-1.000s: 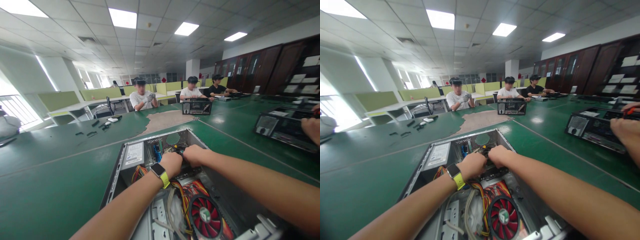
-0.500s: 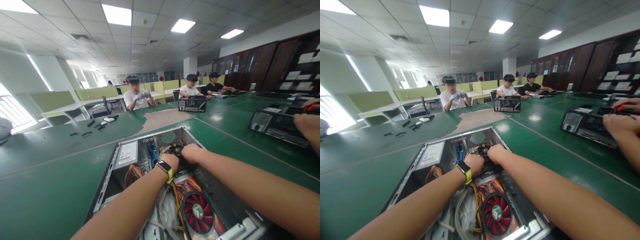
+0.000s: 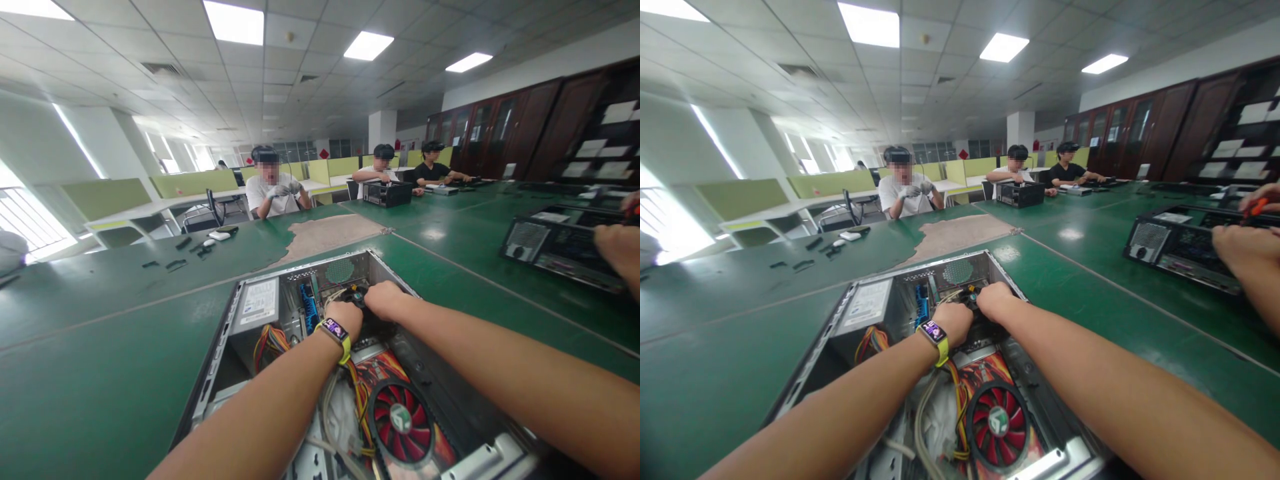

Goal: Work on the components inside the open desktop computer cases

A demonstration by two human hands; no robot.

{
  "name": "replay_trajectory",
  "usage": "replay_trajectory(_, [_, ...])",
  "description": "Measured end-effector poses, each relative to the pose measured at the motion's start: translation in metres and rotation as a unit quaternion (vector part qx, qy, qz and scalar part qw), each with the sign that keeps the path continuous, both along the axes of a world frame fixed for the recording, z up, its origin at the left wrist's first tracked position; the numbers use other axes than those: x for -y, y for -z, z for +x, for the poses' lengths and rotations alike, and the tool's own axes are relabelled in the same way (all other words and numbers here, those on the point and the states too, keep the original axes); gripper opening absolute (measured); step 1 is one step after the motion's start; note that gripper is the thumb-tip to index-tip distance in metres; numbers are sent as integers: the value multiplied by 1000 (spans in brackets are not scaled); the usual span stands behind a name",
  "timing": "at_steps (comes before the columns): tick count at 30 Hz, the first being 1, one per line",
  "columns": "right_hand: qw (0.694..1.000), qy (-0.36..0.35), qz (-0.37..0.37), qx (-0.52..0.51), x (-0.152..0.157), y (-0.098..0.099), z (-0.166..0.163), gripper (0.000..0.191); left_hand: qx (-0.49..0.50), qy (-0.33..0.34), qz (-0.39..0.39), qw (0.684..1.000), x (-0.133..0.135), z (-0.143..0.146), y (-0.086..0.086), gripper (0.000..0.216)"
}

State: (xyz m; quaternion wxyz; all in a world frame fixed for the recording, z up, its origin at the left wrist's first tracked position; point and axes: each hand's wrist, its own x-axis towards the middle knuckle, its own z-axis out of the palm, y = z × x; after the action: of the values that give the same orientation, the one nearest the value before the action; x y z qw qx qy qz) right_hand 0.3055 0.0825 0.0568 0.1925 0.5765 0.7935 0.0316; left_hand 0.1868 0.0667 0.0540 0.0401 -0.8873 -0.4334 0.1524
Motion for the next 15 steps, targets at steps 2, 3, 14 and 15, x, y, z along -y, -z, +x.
replay_trajectory(2, [1000, 0, 0, 2, -1, 1, 0, 31, -2, -1, 2, 1000, 0, 0, 0, 27])
replay_trajectory(3, [1000, 0, 0, 3, 0, 1, 0, 30, -3, -1, 3, 1000, 1, 0, 0, 27])
replay_trajectory(14, [1000, -2, -2, 8, 2, 2, 0, 30, -10, 3, 7, 1000, 2, -1, -1, 27])
replay_trajectory(15, [1000, -1, -2, 8, 2, 2, 0, 30, -10, 5, 7, 1000, 2, -1, -1, 27])
